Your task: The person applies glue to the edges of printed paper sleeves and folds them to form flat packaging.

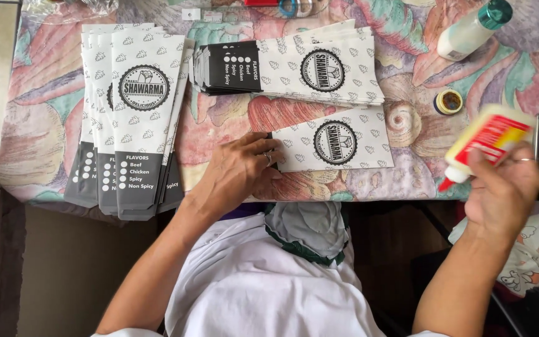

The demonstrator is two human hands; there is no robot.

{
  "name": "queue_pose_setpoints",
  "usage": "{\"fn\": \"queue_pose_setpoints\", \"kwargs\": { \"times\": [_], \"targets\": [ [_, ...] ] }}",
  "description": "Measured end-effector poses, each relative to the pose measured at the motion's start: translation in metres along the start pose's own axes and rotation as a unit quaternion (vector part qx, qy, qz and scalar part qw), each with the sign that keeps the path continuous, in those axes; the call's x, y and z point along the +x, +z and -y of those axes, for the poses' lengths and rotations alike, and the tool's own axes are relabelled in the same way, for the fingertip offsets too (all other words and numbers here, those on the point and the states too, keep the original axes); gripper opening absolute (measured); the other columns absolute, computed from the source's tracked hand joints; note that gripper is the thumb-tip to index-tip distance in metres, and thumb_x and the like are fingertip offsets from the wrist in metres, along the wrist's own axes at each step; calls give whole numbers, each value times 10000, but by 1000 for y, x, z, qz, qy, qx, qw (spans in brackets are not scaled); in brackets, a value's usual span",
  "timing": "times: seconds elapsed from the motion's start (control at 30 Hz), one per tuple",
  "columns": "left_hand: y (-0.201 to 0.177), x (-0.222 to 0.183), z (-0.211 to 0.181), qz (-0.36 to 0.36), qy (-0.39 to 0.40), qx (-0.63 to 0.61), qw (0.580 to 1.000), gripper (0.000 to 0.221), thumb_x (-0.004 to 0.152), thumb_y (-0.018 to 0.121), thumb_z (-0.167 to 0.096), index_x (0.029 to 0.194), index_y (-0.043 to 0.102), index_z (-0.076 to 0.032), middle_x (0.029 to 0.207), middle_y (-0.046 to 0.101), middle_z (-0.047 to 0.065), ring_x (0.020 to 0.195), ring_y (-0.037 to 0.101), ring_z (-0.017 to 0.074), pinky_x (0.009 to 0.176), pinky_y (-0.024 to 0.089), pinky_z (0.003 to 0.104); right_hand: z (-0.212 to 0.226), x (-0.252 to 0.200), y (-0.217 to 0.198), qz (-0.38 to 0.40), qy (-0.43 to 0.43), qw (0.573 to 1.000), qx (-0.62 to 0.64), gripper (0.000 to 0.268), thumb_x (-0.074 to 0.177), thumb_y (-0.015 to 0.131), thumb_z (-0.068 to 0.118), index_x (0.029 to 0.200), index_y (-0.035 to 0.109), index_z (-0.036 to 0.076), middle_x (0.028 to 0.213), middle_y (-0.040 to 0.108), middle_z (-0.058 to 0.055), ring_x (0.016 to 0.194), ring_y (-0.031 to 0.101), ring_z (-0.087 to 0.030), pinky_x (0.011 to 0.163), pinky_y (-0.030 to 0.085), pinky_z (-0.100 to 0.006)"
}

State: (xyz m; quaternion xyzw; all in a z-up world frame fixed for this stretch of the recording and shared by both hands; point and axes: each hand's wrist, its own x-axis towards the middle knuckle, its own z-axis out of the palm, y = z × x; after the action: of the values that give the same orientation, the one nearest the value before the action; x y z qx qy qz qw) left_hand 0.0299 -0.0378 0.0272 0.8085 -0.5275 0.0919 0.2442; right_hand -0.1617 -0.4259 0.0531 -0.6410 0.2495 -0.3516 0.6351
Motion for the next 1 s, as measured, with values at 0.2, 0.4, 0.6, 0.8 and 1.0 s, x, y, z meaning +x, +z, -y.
{"fn": "queue_pose_setpoints", "kwargs": {
  "times": [0.2,0.4,0.6,0.8,1.0],
  "targets": [
    [-15,14,5,-15,-22,-91,996,193,1084,590,-105,954,702,-18,602,654,22,395,537,122,353,350,273,7,-35,21,42,-95,994,24,292,825,862,25,1050,676,37,1042,712,-113,990,752,-293,983,734,-544],
    [-13,14,16,14,-71,-36,997,201,1082,581,-194,940,596,-53,483,493,109,435,534,409,402,359,470,-9,-56,76,67,-93,993,-7,370,724,905,-9,971,634,43,951,710,-75,857,690,-150,823,670,-327],
    [-21,20,16,82,-147,-91,982,137,1041,599,-177,1018,688,-76,489,645,67,433,687,225,665,579,372,-43,-53,84,114,-119,986,4,500,620,959,-63,974,610,-7,914,722,-194,991,726,-235,959,603,-426],
    [-7,10,24,20,-97,-50,994,354,1088,591,-235,810,513,-31,535,526,186,514,536,477,451,353,529,-29,-36,43,63,-152,984,-62,377,817,886,-63,1128,672,-55,1016,718,-182,904,737,-279,809,704,-409],
    [-3,9,28,28,-111,-55,992,420,1083,604,-275,762,500,-24,553,551,205,533,540,499,476,377,551,-41,-22,3,-2,-153,985,-81,537,776,945,-41,1209,627,-47,1028,686,-152,957,691,-237,890,685,-423]
  ]
}}
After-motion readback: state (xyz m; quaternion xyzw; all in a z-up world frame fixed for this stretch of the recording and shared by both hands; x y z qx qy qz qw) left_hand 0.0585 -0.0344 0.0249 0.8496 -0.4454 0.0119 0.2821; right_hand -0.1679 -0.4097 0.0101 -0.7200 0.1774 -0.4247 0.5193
